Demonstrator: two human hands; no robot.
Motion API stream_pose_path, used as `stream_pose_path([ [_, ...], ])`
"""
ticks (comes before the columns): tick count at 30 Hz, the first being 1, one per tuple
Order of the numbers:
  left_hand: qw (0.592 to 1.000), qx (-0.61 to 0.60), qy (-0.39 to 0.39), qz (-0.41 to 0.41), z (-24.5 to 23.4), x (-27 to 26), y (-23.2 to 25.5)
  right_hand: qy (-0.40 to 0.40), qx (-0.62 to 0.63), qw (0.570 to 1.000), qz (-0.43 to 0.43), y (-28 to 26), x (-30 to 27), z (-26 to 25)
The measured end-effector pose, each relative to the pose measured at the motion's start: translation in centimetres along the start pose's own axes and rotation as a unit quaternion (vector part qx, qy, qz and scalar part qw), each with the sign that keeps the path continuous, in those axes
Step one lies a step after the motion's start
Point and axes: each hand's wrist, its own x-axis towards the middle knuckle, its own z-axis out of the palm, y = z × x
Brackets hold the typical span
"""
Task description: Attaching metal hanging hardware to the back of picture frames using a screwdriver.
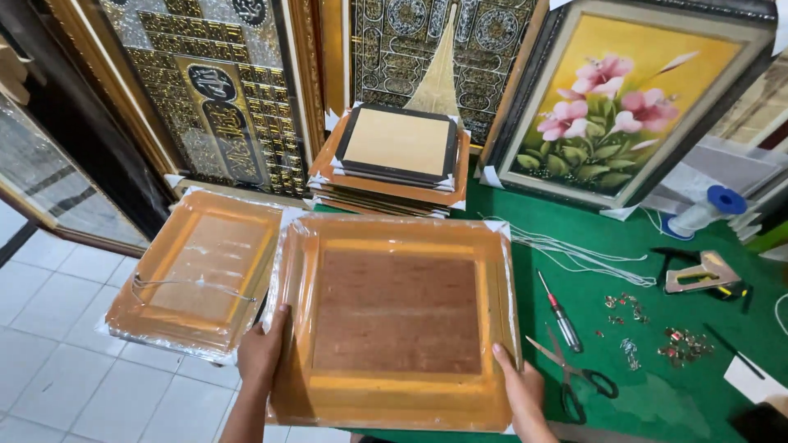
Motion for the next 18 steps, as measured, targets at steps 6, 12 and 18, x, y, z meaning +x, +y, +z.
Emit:
stream_pose_path([
  [6, 0.997, 0.068, -0.005, 0.023, -0.4, 1.1, -1.3, 0.009, -0.065, 0.998, 0.002, 5.3, 1.8, 1.0],
  [12, 0.988, 0.079, 0.009, 0.129, -0.7, 3.5, 0.0, 0.026, -0.069, 0.995, -0.074, 6.8, 4.1, 3.7],
  [18, 0.966, 0.142, 0.061, 0.207, 2.0, 10.6, -1.4, 0.04, -0.28, 0.953, -0.106, 3.3, 1.1, 5.1],
])
